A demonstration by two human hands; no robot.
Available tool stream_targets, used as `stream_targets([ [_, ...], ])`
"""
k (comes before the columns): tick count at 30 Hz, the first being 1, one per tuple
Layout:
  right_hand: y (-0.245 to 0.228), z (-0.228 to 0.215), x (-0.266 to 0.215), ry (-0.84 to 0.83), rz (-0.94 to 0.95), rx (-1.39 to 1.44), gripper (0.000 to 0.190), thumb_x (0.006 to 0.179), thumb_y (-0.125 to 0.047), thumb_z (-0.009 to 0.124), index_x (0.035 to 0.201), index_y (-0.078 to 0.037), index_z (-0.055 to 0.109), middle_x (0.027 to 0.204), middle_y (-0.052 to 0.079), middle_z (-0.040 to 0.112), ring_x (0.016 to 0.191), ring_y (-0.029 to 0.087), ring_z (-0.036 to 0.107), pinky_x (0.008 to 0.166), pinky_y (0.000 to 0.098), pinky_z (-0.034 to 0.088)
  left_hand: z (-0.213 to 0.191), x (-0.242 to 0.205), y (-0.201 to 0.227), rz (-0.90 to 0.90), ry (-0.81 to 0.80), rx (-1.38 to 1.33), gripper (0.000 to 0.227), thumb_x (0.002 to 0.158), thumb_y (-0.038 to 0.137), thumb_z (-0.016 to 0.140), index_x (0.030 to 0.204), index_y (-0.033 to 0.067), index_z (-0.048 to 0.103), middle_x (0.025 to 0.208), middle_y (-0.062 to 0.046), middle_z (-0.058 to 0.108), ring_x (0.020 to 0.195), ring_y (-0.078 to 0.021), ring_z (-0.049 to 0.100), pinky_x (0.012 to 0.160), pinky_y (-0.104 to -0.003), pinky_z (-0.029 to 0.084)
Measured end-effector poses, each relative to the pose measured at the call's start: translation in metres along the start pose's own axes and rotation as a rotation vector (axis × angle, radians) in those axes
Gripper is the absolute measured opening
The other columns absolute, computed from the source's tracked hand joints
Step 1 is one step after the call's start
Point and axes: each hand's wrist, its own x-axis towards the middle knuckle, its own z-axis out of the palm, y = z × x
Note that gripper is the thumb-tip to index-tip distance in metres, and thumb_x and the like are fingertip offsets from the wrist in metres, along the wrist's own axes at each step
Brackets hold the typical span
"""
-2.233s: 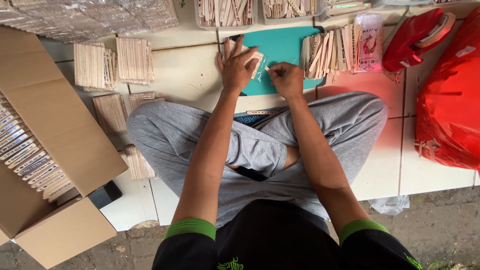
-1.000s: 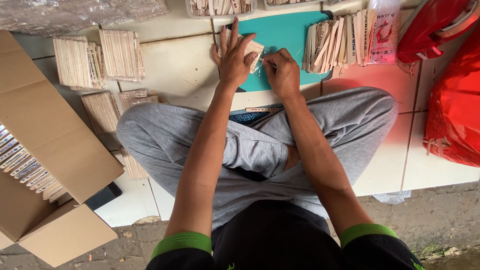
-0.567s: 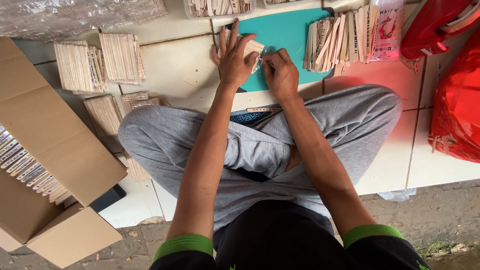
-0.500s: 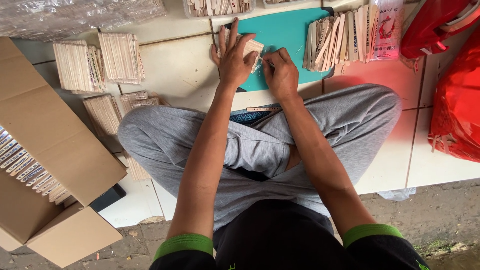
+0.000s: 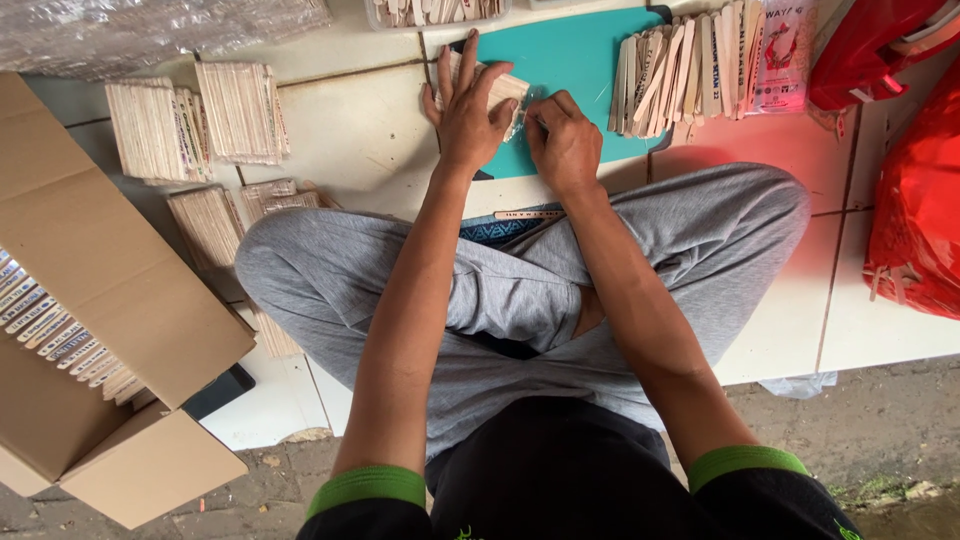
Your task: The person sits on the floor and packs small wooden sticks into clear plastic bags. They arrange the sticks into neat stacks, place them into bags, and seal them. The person then places the sealed bags into a cardboard box. A cat walks by briefly.
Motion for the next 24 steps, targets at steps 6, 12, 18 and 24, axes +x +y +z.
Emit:
stream_targets([
  [6,-0.003,0.004,0.002,0.024,0.068,-0.014,0.004,0.097,-0.015,0.066,0.096,-0.012,0.068,0.096,0.001,0.061,0.058,0.032,0.059,0.042,0.0475,0.039,-0.005,0.004,0.005,0.008,-0.012,-0.024,0.043,0.094,0.027,0.081,0.132,0.0382,0.062,0.170,0.010,0.015,0.160,-0.0363,0.007,0.116,-0.072,0.019],
  [12,-0.003,0.011,-0.003,0.042,0.117,-0.045,0.005,0.097,-0.018,0.065,0.098,-0.015,0.068,0.098,0.000,0.061,0.056,0.035,0.059,0.042,0.0490,0.039,-0.004,0.002,0.007,-0.012,-0.018,-0.014,0.042,0.094,0.028,0.079,0.131,0.0376,0.062,0.169,0.013,0.019,0.159,-0.0358,0.008,0.115,-0.070,0.019],
  [18,-0.002,0.014,-0.003,0.071,0.092,-0.055,0.008,0.100,-0.021,0.065,0.102,-0.014,0.070,0.100,0.000,0.062,0.059,0.033,0.061,0.043,0.0479,0.042,-0.008,0.003,0.011,-0.030,-0.040,-0.019,0.043,0.091,0.025,0.079,0.130,0.0376,0.063,0.168,0.015,0.021,0.159,-0.0361,0.006,0.115,-0.070,0.018],
  [24,-0.004,0.011,-0.003,0.059,0.083,-0.003,0.006,0.100,-0.018,0.064,0.101,-0.014,0.068,0.100,0.000,0.060,0.060,0.031,0.059,0.044,0.0466,0.041,-0.011,0.003,0.013,-0.026,-0.039,-0.047,0.041,0.092,0.022,0.078,0.127,0.0363,0.064,0.168,0.015,0.024,0.159,-0.0355,0.006,0.115,-0.071,0.018],
])
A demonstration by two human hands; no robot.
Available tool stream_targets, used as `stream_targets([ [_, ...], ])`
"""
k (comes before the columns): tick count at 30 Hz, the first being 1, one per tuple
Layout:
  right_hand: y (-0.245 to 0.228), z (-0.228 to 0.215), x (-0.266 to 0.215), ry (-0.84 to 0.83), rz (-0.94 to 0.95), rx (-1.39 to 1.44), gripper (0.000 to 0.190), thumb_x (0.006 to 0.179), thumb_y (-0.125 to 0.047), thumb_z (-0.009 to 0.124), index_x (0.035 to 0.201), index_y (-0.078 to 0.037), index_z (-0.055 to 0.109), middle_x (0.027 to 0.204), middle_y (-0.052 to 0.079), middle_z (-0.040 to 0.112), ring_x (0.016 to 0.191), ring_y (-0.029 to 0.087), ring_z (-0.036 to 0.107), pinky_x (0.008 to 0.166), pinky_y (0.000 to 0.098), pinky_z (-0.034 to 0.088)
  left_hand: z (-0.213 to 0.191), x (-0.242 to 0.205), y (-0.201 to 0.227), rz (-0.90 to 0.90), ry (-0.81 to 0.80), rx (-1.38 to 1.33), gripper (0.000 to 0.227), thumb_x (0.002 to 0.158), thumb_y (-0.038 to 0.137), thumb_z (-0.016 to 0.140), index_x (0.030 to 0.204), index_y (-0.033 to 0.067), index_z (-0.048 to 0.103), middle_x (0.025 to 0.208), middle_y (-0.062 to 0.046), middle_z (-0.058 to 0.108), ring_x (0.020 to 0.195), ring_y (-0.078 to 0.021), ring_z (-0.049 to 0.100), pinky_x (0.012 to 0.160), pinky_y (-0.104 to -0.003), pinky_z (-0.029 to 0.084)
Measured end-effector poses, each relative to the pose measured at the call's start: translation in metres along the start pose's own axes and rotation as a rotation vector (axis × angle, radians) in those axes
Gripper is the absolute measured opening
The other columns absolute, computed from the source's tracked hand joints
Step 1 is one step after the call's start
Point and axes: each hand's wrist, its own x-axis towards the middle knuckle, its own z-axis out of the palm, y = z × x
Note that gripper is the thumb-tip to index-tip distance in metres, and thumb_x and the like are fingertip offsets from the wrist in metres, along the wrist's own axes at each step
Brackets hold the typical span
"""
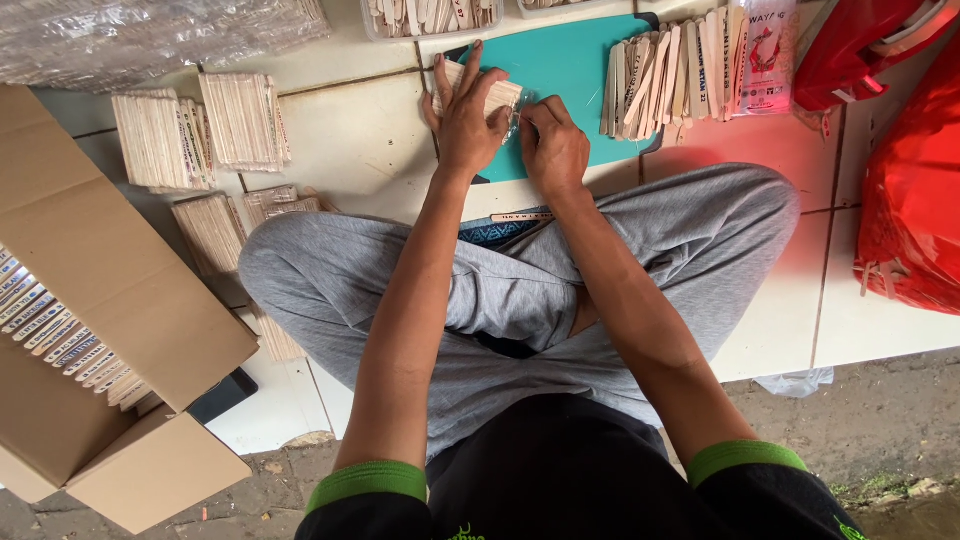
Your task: The person sits on the floor and packs small wooden sticks into clear plastic bags. They arrange the sticks into neat stacks, place them into bags, and seal them. The person then places the sealed bags into a cardboard box. A cat walks by briefly.
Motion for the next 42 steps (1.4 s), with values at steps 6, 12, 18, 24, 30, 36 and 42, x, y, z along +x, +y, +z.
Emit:
stream_targets([
  [6,0.000,-0.007,0.006,-0.066,-0.010,0.096,0.007,0.099,-0.010,0.062,0.100,-0.012,0.069,0.099,-0.002,0.062,0.066,0.027,0.060,0.048,0.0443,0.043,-0.001,0.001,0.002,-0.029,0.002,-0.037,0.040,0.091,0.018,0.077,0.124,0.0370,0.064,0.167,0.016,0.025,0.159,-0.0329,0.006,0.116,-0.070,0.016],
  [12,0.001,-0.011,0.010,-0.109,-0.044,0.098,0.009,0.098,-0.006,0.062,0.101,-0.012,0.068,0.099,-0.001,0.061,0.067,0.026,0.058,0.047,0.0435,0.041,0.002,0.003,0.004,-0.054,0.030,-0.017,0.040,0.090,0.019,0.079,0.122,0.0379,0.064,0.166,0.018,0.027,0.159,-0.0309,0.007,0.117,-0.068,0.017],
  [18,0.000,-0.016,0.011,-0.115,-0.100,0.104,0.006,0.102,-0.010,0.062,0.101,-0.012,0.068,0.098,-0.001,0.060,0.066,0.025,0.057,0.047,0.0430,0.041,0.004,0.003,0.005,-0.065,0.047,-0.007,0.041,0.088,0.019,0.080,0.121,0.0380,0.064,0.166,0.018,0.028,0.159,-0.0316,0.009,0.116,-0.067,0.020],
  [24,-0.003,-0.020,0.012,-0.117,-0.133,0.125,0.007,0.101,-0.007,0.060,0.100,-0.011,0.065,0.096,0.001,0.059,0.067,0.027,0.056,0.047,0.0434,0.041,0.003,0.003,0.006,-0.067,0.032,-0.046,0.041,0.089,0.014,0.078,0.121,0.0360,0.063,0.166,0.017,0.028,0.159,-0.0348,0.008,0.116,-0.069,0.019],
  [30,-0.002,-0.020,0.012,-0.122,-0.131,0.129,0.006,0.101,-0.007,0.061,0.099,-0.012,0.065,0.096,0.000,0.059,0.069,0.027,0.057,0.049,0.0442,0.041,0.005,0.002,0.006,-0.084,0.046,-0.035,0.041,0.088,0.016,0.078,0.120,0.0380,0.063,0.165,0.018,0.030,0.160,-0.0334,0.009,0.117,-0.067,0.018],
  [36,0.000,-0.014,0.014,-0.135,-0.079,0.121,0.007,0.099,-0.009,0.060,0.098,-0.013,0.065,0.098,0.000,0.062,0.073,0.030,0.061,0.049,0.0472,0.042,-0.004,0.004,0.006,-0.059,-0.015,-0.051,0.037,0.092,0.018,0.079,0.121,0.0352,0.065,0.166,0.015,0.028,0.159,-0.0338,0.007,0.116,-0.069,0.017],
  [42,0.001,-0.002,0.008,-0.027,-0.080,0.056,0.008,0.101,-0.012,0.061,0.094,-0.011,0.064,0.093,0.002,0.057,0.061,0.030,0.055,0.042,0.0459,0.039,0.000,0.004,0.000,-0.011,0.000,-0.056,0.038,0.093,0.019,0.078,0.125,0.0359,0.065,0.167,0.016,0.026,0.159,-0.0334,0.005,0.116,-0.070,0.017],
])
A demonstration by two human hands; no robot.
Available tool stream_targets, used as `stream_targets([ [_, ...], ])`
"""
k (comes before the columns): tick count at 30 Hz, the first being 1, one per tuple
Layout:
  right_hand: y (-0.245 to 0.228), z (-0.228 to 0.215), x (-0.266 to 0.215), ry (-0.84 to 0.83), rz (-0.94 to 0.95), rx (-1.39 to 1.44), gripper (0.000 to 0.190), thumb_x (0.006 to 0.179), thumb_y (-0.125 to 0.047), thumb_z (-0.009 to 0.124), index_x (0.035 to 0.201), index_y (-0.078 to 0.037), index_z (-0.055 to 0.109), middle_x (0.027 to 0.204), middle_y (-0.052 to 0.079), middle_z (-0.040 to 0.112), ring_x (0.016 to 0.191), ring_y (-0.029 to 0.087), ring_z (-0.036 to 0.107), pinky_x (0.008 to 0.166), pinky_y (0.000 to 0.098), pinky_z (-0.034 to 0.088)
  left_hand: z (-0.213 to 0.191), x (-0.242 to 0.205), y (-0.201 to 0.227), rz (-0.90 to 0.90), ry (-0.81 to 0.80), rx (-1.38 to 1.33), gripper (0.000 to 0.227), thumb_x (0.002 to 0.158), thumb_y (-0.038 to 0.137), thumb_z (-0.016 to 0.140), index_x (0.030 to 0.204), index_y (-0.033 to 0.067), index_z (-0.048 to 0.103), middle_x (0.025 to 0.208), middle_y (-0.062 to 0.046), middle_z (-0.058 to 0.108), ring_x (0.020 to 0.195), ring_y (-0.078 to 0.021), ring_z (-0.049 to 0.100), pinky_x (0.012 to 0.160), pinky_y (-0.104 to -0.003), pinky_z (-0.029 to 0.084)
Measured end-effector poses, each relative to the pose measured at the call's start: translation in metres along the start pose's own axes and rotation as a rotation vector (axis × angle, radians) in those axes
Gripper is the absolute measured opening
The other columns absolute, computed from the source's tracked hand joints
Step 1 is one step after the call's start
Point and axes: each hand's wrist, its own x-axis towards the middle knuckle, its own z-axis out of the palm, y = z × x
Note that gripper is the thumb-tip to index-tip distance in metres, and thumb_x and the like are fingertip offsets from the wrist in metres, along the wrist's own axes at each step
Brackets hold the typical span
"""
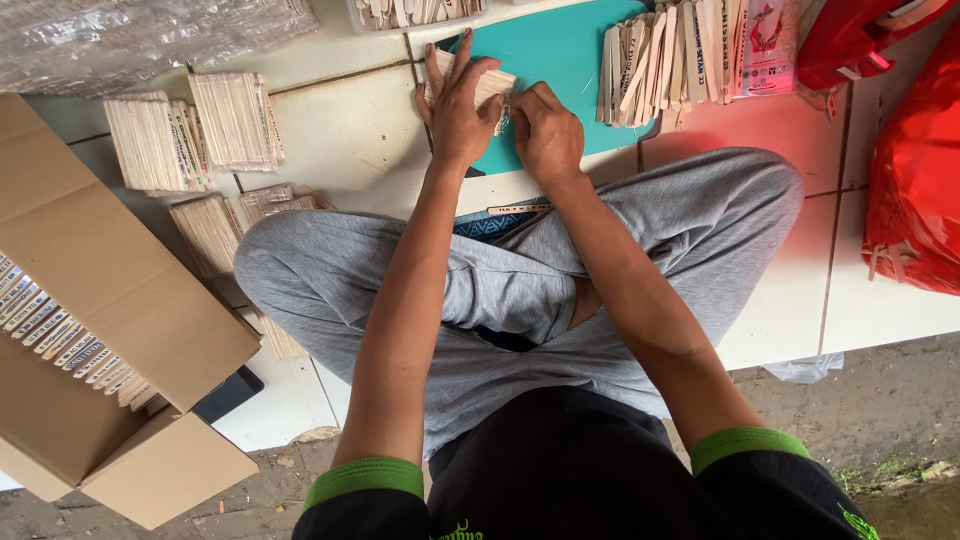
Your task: The person sits on the floor and packs small wooden sticks into clear plastic bags. They arrange the sticks into neat stacks, place them into bags, and seal them. The person then places the sealed bags into a cardboard box. A cat walks by briefly.
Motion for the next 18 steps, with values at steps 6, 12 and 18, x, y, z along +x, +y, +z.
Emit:
stream_targets([
  [6,0.012,0.010,0.001,-0.063,-0.010,-0.067,0.014,0.095,-0.003,0.059,0.084,-0.011,0.061,0.091,0.003,0.054,0.055,0.038,0.052,0.041,0.0502,0.036,-0.001,-0.002,-0.003,0.012,-0.027,-0.025,0.039,0.095,0.015,0.074,0.127,0.0358,0.063,0.168,0.015,0.025,0.160,-0.0348,0.002,0.114,-0.067,0.016],
  [12,-0.017,-0.025,-0.001,-0.060,-0.136,-0.130,0.015,0.095,-0.008,0.057,0.080,-0.006,0.059,0.085,0.010,0.054,0.053,0.040,0.057,0.038,0.0490,0.037,0.007,0.002,-0.016,0.067,-0.017,-0.027,0.038,0.098,0.019,0.073,0.131,0.0343,0.063,0.169,0.012,0.023,0.159,-0.0359,-0.001,0.116,-0.071,0.008],
  [18,0.012,-0.034,-0.028,-0.103,-0.059,-0.223,0.037,0.086,0.006,0.065,0.106,-0.019,0.084,0.079,0.011,0.062,0.052,0.032,0.061,0.039,0.0433,0.049,0.007,0.002,-0.024,0.126,-0.071,0.016,0.043,0.099,0.011,0.062,0.133,0.0375,0.065,0.168,0.014,0.026,0.158,-0.0333,0.001,0.118,-0.067,0.007],
])
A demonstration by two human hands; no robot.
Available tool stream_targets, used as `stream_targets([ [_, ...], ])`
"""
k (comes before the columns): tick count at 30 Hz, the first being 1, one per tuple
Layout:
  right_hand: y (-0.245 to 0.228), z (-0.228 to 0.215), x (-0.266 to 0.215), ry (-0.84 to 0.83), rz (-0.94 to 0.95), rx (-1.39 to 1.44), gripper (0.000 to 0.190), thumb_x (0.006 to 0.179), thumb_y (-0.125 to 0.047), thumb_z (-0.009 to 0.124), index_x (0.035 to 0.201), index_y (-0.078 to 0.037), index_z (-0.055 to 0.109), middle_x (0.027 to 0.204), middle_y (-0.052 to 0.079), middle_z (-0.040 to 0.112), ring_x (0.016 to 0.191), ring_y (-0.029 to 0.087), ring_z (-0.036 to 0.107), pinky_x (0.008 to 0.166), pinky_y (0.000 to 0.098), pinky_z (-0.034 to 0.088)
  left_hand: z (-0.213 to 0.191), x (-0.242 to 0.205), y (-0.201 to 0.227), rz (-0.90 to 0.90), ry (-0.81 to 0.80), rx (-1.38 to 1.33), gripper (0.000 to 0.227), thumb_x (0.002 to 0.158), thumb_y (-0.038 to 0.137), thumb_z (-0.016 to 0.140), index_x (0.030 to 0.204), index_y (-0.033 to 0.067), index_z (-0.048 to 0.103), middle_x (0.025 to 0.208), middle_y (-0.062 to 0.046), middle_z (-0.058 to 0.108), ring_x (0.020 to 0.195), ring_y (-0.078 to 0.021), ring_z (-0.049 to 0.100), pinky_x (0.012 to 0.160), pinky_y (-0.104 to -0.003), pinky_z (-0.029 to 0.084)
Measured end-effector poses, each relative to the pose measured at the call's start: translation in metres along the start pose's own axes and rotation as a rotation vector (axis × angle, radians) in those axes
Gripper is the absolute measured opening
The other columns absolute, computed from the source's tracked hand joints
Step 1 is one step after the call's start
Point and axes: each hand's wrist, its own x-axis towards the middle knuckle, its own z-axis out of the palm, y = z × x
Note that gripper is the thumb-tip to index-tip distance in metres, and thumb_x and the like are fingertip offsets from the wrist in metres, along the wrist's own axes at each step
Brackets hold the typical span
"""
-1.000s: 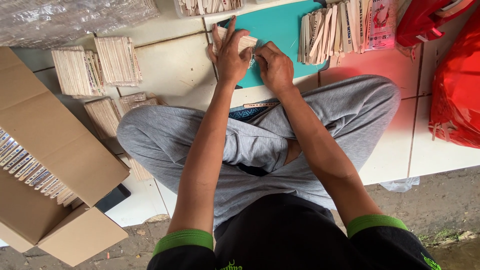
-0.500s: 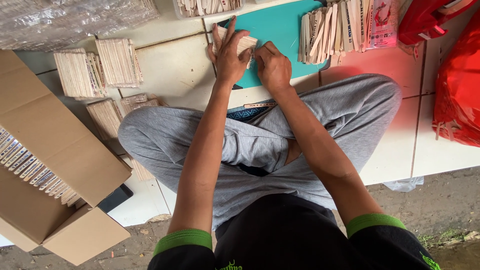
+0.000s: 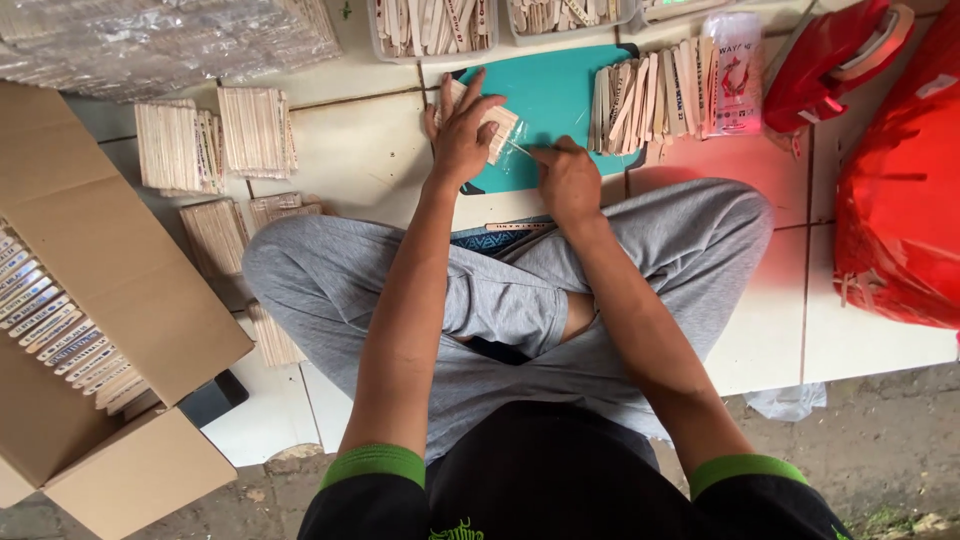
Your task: The person sits on the floor and packs small wooden sticks into clear plastic bags. They arrange the sticks into neat stacks, place them into bags, and seal them. The person then places the sealed bags into a cardboard box. A cat walks by briefly.
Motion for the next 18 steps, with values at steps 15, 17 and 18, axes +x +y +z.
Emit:
stream_targets([
  [15,0.003,0.038,0.012,-0.053,-0.126,0.130,0.011,0.100,-0.002,0.060,0.089,0.001,0.056,0.085,0.018,0.057,0.061,0.043,0.055,0.050,0.0529,0.043,-0.001,-0.003,0.001,0.152,0.083,0.111,0.040,0.096,0.018,0.073,0.132,0.0342,0.067,0.163,0.012,0.038,0.156,-0.0290,0.014,0.105,-0.053,0.026],
  [17,-0.003,0.038,0.013,-0.037,-0.140,0.196,0.011,0.098,0.000,0.058,0.087,0.000,0.056,0.085,0.016,0.056,0.063,0.041,0.055,0.052,0.0507,0.041,0.003,-0.008,-0.005,0.171,0.089,0.084,0.040,0.097,0.016,0.073,0.133,0.0324,0.068,0.163,0.011,0.038,0.156,-0.0297,0.013,0.107,-0.053,0.025],
  [18,-0.003,0.036,0.021,-0.011,-0.160,0.260,0.013,0.097,0.003,0.056,0.085,-0.002,0.056,0.085,0.014,0.055,0.064,0.038,0.055,0.054,0.0485,0.040,0.003,-0.003,-0.006,0.199,0.103,0.061,0.041,0.098,0.013,0.073,0.135,0.0306,0.068,0.163,0.010,0.039,0.157,-0.0304,0.012,0.108,-0.053,0.023],
])
